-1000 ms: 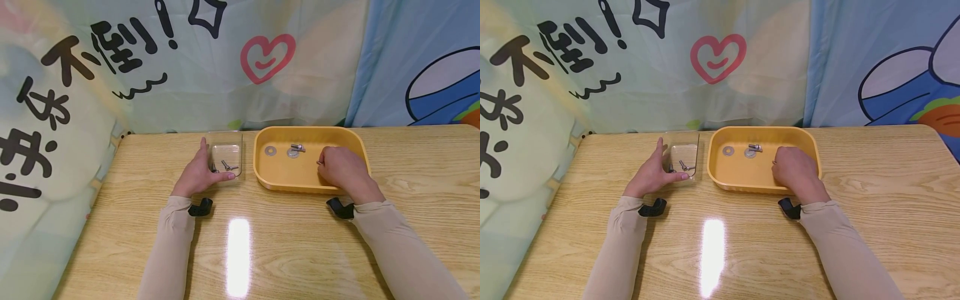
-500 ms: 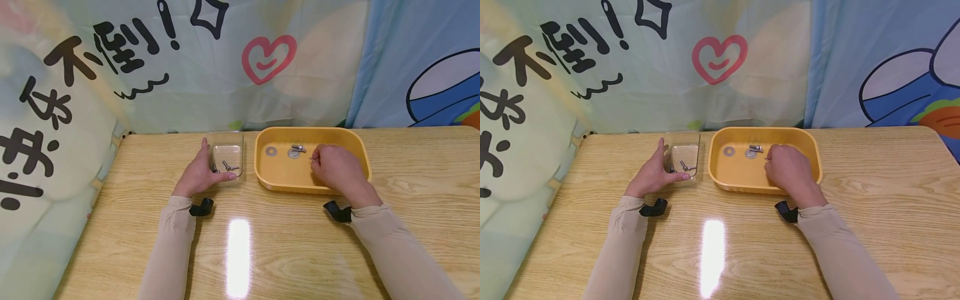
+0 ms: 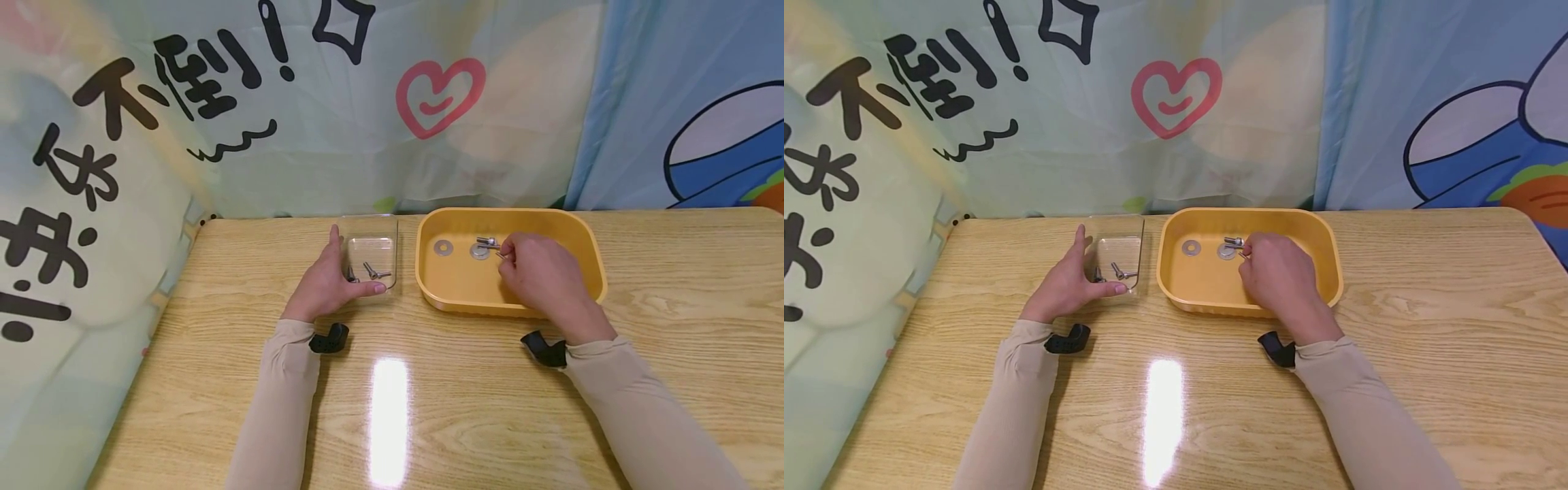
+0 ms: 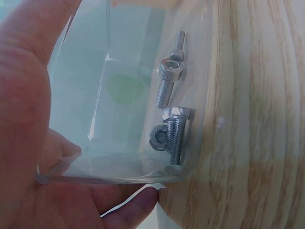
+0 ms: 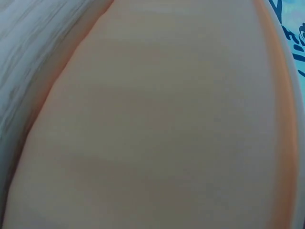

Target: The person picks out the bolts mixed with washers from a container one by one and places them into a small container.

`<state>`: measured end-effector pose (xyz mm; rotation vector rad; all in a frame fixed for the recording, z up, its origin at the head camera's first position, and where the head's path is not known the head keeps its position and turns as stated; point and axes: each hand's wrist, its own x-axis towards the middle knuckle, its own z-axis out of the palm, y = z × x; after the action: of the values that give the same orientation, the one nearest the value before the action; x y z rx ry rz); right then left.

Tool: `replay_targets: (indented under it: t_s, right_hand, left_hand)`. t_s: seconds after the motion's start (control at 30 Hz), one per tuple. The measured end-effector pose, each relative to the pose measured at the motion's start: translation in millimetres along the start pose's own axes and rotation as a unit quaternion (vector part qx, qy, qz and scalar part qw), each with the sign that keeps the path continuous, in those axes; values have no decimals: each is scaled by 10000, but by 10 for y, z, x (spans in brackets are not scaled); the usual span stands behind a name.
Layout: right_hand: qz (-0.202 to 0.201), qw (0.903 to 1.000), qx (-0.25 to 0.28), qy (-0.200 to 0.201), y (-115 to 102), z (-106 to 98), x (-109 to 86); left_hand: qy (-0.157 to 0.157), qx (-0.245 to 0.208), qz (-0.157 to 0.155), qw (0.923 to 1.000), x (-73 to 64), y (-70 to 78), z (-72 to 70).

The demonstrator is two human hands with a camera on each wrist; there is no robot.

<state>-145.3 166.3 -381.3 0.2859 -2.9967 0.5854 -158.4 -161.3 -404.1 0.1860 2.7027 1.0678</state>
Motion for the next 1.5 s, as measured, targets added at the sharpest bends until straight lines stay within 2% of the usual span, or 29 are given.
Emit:
replay_targets:
  t_s: [0.37, 0.67, 0.93, 1.5]
  right_hand:
    - [61, 9999, 108, 97, -108, 17, 5]
    - [-198, 9992, 143, 322, -195, 42, -2]
    - [-139, 9990, 336, 241, -287, 69, 13]
    - [-395, 9961, 626, 487, -470, 161, 44]
  left_hand:
    - [9, 4, -28, 10000, -13, 14, -6]
    - [25, -57, 7, 10000, -4, 10, 4]
    - [30, -80, 2, 10000, -1, -2, 7]
    - [25, -104, -8, 9999, -6, -21, 6]
